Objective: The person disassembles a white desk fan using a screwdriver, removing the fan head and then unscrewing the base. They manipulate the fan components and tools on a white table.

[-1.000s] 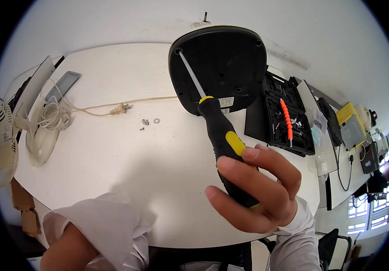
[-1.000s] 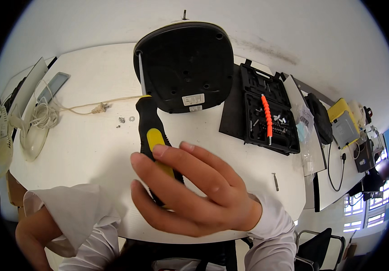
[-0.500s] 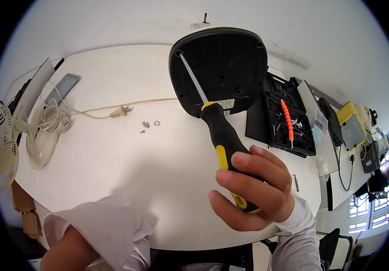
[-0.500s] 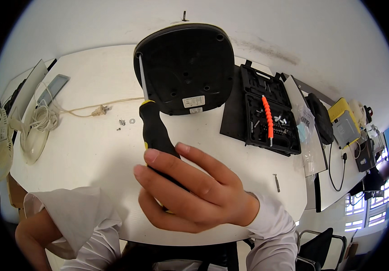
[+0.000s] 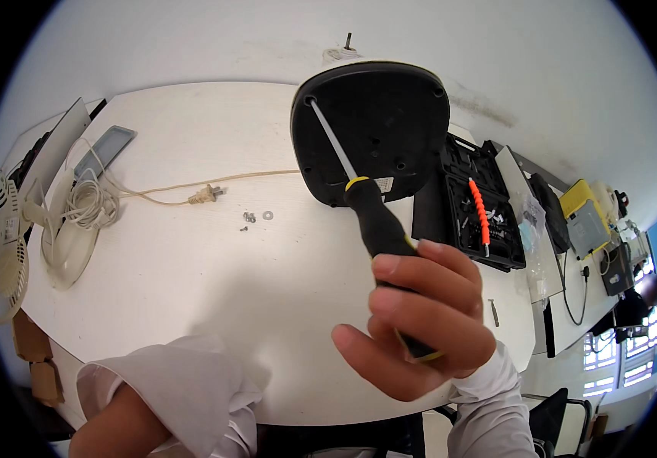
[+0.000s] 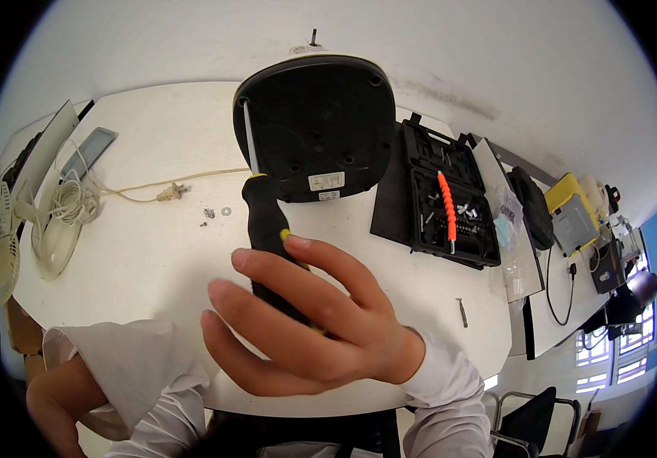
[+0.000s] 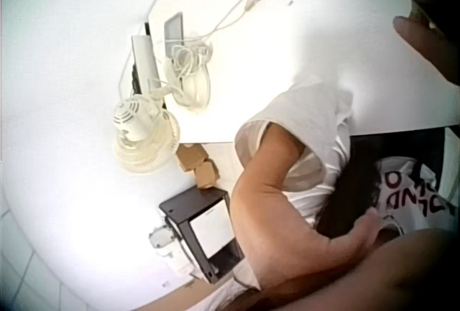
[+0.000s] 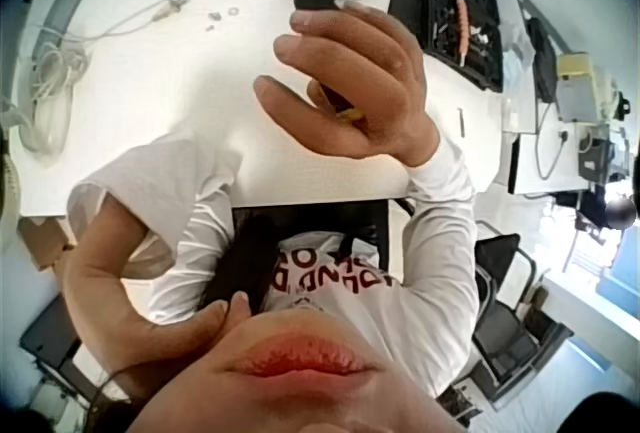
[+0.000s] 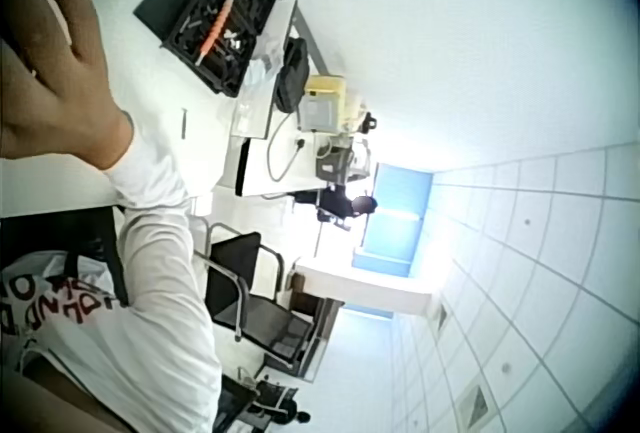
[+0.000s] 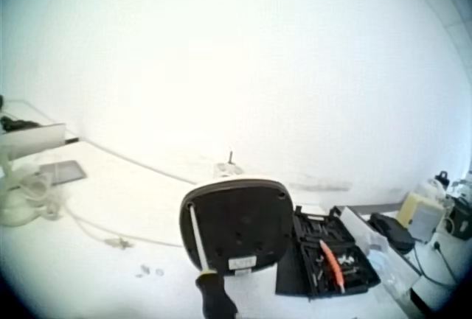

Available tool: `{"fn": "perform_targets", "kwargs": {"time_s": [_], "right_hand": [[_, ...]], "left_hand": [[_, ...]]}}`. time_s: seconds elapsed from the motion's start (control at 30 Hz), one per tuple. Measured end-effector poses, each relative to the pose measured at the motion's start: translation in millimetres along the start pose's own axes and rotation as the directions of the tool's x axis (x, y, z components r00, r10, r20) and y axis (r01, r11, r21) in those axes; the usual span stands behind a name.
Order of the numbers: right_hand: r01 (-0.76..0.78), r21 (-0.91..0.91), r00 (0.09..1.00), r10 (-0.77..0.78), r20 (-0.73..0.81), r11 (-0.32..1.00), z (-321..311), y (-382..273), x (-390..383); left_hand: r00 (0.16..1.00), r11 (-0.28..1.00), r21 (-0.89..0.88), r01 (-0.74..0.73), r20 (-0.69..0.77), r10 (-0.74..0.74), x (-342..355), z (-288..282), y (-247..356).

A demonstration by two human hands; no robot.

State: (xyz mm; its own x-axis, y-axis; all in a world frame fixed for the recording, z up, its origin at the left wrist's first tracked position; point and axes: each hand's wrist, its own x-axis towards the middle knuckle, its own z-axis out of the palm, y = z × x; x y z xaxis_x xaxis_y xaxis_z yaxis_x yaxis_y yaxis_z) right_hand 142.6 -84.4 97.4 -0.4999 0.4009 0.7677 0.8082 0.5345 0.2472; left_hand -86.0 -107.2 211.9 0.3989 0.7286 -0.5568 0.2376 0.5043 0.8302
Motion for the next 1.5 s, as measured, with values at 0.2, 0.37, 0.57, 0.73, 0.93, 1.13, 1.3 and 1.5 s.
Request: {"fn": "perform_targets", "kwargs": {"time_s": [0.2,0.37,0.57,0.73,0.93,1.13,1.3,1.5], "right_hand": [[-0.023,-0.094,0.994,0.013,-0.107,0.995,18,-14,11],[-0.047,-0.045,0.989,0.041,-0.141,0.998,22,-16,12],[-0.051,0.257,0.963,0.115,-0.242,0.965,31,-22,16],[0.038,0.194,0.999,-0.040,0.006,0.980,18,-11,10],[-0.022,0.265,0.995,0.047,-0.088,0.964,29,-12,7],[-0.204,0.479,0.979,0.172,0.110,0.854,12,-11,19],[-0.037,0.379,0.998,0.050,-0.025,0.925,19,-8,2],[-0.001,0.335,0.998,0.022,-0.056,0.942,33,-8,3]], "left_hand": [[0.993,0.980,-0.164,0.115,0.026,-0.112,-2,4,19],[0.976,0.931,-0.293,0.218,0.050,-0.213,-2,-17,-2],[0.940,0.837,-0.431,0.338,0.102,-0.327,0,-22,-5],[0.897,0.730,-0.532,0.428,0.155,-0.414,0,-30,11],[0.837,0.578,-0.633,0.515,0.227,-0.498,1,-29,5],[0.763,0.406,-0.699,0.589,0.314,-0.565,3,-35,-1],[0.695,0.254,-0.730,0.634,0.393,-0.602,2,-31,-2],[0.609,0.048,-0.755,0.654,0.488,-0.626,-3,-27,2]]}}
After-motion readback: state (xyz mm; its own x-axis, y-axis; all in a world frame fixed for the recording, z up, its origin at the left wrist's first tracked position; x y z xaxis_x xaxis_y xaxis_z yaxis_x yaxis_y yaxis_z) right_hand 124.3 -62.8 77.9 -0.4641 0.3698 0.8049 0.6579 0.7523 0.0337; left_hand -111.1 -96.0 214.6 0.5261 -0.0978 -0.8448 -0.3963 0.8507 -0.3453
